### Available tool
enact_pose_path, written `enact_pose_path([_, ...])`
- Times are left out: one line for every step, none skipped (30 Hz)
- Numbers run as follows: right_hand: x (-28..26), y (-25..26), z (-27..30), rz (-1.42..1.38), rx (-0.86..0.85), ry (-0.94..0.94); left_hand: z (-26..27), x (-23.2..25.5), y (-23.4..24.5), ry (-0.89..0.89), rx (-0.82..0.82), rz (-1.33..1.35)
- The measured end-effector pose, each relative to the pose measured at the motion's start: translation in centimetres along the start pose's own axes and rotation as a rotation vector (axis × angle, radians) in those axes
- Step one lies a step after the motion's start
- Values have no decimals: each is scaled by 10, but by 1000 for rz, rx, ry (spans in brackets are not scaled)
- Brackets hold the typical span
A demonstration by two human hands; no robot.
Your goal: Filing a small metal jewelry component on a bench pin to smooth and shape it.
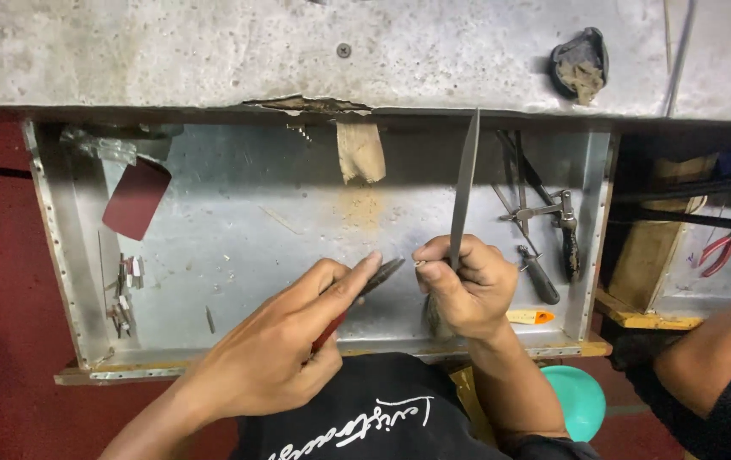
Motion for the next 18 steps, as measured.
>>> enact_pose_path([1,0,1,-24,-3,-10,-1,0,-1,10,-17,39])
enact_pose_path([1,-1,0,-25,1,-10,-2,0,-1,11,-19,36])
enact_pose_path([1,-1,0,-34,-9,-4,-4,0,-2,21,-7,35])
enact_pose_path([1,-2,0,-44,-20,2,-5,0,-2,32,6,34])
enact_pose_path([1,-2,0,-45,-17,2,-5,2,-1,33,5,32])
enact_pose_path([1,-3,-1,-61,-23,14,-6,2,-1,68,-15,40])
enact_pose_path([1,-3,-1,-76,-29,27,-6,3,-1,102,-35,47])
enact_pose_path([1,-3,-1,-78,-27,28,-6,3,-1,103,-36,44])
enact_pose_path([1,-3,0,-37,-29,12,-6,3,-2,73,-21,40])
enact_pose_path([1,-2,0,5,-29,-3,-6,4,-2,42,-8,35])
enact_pose_path([1,-2,0,3,-25,-2,-6,4,-3,42,-9,31])
enact_pose_path([2,-2,0,20,-38,-3,-7,5,-2,60,-2,18])
enact_pose_path([1,-2,-1,37,-51,-5,-7,6,-2,78,6,4])
enact_pose_path([1,-2,-1,37,-43,4,-7,5,-3,73,5,-6])
enact_pose_path([-1,-3,-3,29,-61,17,-8,5,-4,70,19,9])
enact_pose_path([-2,-3,-7,23,-72,43,-10,6,-2,58,33,14])
enact_pose_path([-1,-4,-5,25,-58,64,-8,3,-5,43,35,-6])
enact_pose_path([0,-4,-6,65,-71,58,-9,0,-5,-18,74,-25])
Point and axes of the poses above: each hand's wrist, its own z-axis away from the middle knuckle, its own y-axis out of the back of the hand, x = y × z, the point moved 2 cm from there along -z, towards the middle knuckle, and after that the axes turned 6 degrees about y, right-handed, at the moved point
